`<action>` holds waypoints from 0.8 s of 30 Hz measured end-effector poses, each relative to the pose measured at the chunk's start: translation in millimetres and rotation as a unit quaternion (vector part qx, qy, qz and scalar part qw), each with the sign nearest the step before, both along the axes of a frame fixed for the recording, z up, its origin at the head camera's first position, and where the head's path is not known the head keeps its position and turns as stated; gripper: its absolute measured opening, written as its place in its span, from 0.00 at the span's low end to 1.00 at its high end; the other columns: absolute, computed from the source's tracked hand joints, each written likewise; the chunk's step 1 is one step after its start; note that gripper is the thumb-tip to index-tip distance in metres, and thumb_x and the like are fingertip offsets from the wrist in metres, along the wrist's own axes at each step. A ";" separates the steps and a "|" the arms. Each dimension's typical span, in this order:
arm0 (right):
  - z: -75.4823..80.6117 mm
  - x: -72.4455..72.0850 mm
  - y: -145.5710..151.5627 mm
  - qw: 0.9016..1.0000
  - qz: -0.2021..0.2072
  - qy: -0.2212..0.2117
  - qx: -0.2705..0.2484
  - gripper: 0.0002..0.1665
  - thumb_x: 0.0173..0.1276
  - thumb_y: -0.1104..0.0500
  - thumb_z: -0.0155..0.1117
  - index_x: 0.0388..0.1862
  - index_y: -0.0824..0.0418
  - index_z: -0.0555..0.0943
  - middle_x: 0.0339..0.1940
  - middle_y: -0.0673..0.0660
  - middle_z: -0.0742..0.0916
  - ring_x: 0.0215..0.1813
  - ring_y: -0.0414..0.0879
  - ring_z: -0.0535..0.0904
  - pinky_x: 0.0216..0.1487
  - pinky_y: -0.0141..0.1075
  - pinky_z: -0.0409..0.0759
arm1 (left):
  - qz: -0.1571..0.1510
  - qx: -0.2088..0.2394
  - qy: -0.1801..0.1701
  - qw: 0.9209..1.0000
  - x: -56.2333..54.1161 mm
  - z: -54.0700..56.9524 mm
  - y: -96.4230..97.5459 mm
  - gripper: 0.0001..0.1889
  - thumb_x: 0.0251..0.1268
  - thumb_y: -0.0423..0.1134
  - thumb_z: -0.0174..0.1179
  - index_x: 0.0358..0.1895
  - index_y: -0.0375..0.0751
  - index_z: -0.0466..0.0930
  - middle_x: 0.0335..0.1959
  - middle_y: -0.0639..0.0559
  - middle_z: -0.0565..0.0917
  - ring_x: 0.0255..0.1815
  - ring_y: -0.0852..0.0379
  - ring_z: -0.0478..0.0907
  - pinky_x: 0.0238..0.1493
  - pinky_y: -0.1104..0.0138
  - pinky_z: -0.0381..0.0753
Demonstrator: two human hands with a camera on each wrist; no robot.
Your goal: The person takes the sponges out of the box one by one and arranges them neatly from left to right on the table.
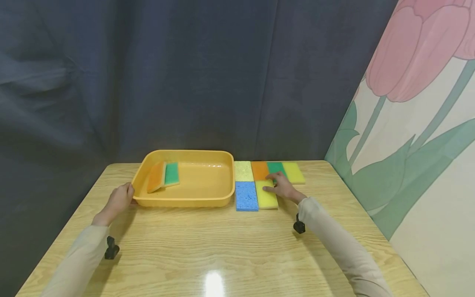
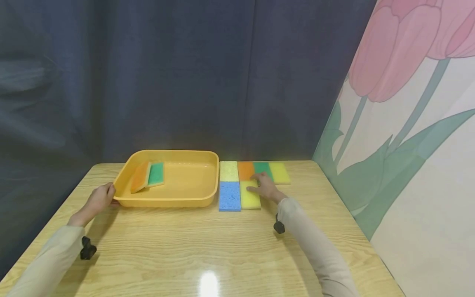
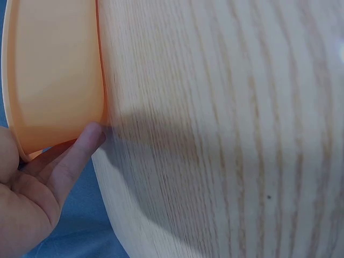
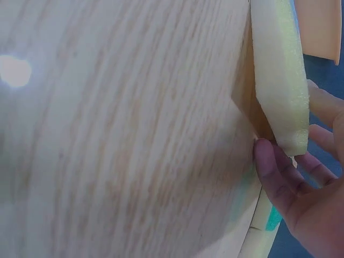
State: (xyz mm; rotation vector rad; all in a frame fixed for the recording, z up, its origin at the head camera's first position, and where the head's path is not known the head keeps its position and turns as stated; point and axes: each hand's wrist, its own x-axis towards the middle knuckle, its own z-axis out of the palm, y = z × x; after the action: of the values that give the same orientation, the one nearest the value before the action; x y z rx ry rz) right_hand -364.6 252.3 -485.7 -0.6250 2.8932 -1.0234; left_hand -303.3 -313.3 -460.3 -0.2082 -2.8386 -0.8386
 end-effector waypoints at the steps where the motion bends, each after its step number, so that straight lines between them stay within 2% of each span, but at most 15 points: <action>1: -0.4 0.0 0.0 1.000 0.000 0.000 0.000 0.30 0.68 0.56 0.69 0.62 0.74 0.74 0.53 0.70 0.72 0.52 0.60 0.72 0.51 0.51 0.81 | 0.000 0.000 0.001 1.000 0.6 0.5 0.2 0.17 0.79 0.32 0.33 0.31 0.29 0.69 0.22 0.43 0.73 0.27 0.46 0.73 0.28 0.52 0.76; 6: -3.5 -0.7 0.3 1.000 0.001 0.008 0.002 0.29 0.68 0.57 0.69 0.61 0.73 0.75 0.54 0.68 0.73 0.54 0.60 0.72 0.51 0.51 0.81 | 0.003 0.001 0.003 1.000 3.7 3.0 1.4 0.17 0.79 0.31 0.35 0.30 0.30 0.68 0.22 0.44 0.72 0.27 0.47 0.72 0.28 0.52 0.75; 13: -6.2 -0.6 -0.8 1.000 -0.005 0.008 0.005 0.28 0.68 0.57 0.70 0.60 0.72 0.76 0.53 0.68 0.72 0.53 0.59 0.73 0.50 0.48 0.82 | 0.005 0.000 0.004 1.000 6.0 5.7 2.4 0.16 0.78 0.30 0.35 0.32 0.27 0.70 0.25 0.38 0.77 0.29 0.43 0.76 0.31 0.47 0.78; 20: -4.4 0.8 0.5 1.000 -0.001 0.005 0.005 0.28 0.68 0.57 0.69 0.60 0.72 0.75 0.53 0.68 0.72 0.52 0.59 0.73 0.50 0.49 0.81 | 0.002 0.004 -0.004 1.000 4.6 5.9 2.1 0.17 0.79 0.31 0.34 0.34 0.26 0.71 0.26 0.36 0.77 0.31 0.41 0.78 0.32 0.46 0.79; 24: -2.1 1.4 0.9 1.000 0.004 0.004 0.003 0.28 0.69 0.57 0.68 0.61 0.73 0.75 0.54 0.69 0.71 0.54 0.61 0.72 0.52 0.51 0.81 | 0.002 0.001 0.003 1.000 3.4 4.4 2.8 0.17 0.79 0.31 0.34 0.34 0.26 0.71 0.25 0.37 0.77 0.30 0.42 0.78 0.32 0.47 0.79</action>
State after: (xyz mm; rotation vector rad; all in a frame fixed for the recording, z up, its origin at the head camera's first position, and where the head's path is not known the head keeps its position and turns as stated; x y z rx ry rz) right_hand -363.2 253.2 -487.8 -0.6432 2.8975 -1.0119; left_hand -299.9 -310.5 -455.8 -0.2042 -2.8315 -0.8379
